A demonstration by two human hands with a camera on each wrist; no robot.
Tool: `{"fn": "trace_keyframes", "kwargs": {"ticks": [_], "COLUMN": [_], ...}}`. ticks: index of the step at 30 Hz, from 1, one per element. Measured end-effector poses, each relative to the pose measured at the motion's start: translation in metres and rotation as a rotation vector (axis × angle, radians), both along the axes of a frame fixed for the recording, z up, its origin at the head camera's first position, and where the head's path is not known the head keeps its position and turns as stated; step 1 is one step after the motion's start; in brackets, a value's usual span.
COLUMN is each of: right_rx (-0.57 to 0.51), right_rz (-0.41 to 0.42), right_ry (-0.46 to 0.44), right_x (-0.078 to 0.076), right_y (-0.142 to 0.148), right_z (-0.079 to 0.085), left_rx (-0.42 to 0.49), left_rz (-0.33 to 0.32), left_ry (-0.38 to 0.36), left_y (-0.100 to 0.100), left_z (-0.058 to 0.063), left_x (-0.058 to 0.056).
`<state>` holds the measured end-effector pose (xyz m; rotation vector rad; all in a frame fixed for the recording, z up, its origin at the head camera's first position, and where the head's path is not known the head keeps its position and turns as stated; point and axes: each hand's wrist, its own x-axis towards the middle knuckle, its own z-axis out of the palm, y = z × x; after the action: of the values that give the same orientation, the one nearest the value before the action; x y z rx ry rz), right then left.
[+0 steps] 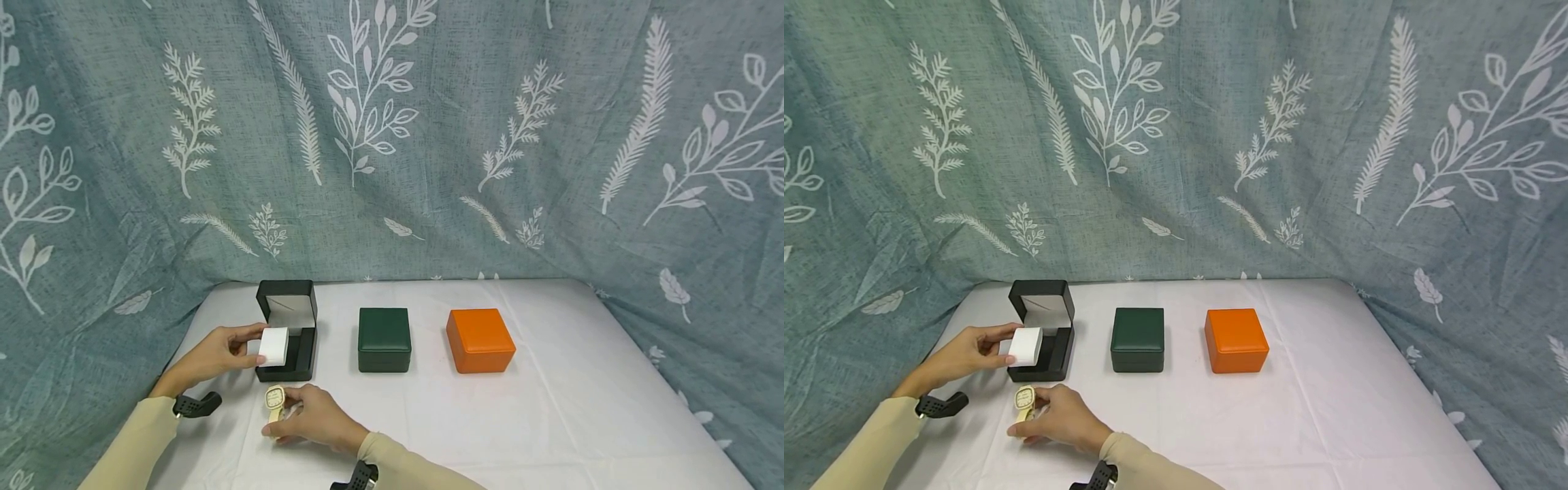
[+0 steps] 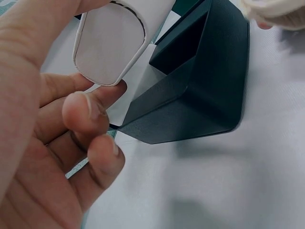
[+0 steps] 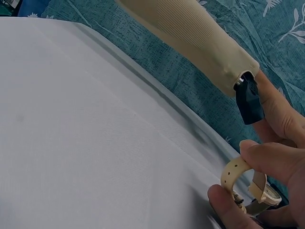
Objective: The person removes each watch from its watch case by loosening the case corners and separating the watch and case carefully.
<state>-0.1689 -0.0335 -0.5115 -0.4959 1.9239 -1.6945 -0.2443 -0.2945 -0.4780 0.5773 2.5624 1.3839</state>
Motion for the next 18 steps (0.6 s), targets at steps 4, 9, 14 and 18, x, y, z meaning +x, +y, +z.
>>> {"fn": "trace_keyframes", "kwargs": {"ticks": [4,9,14,18], "right_rx": [0.012,-0.023,-0.011,-0.007], "right_rz": [-0.052,-0.079,-0.079,-0.082], "right_ry": [-0.014,-0.075,-0.076,-0.096], "right_x": [0.0011,0.003,0.0045,0.0048], "right_y": [-0.0028,-0.0036,-0.0033,-0.004], "right_z": [-0.0001,-0.0004,0.0005,0.0013], "left_rx": [0.002,0.001,0.0,-0.004], "left_rz": [-0.005,-0.006,-0.003,-0.004], "left_ry": [0.001,0.003,-0.002,0.001], "left_y": [-0.0004,0.0,0.0,-0.0002], "left_z": [-0.0001,0.0,0.0002,-0.0001], "left_x": [-0.0002,-0.0003,0.0,-0.0006]}}
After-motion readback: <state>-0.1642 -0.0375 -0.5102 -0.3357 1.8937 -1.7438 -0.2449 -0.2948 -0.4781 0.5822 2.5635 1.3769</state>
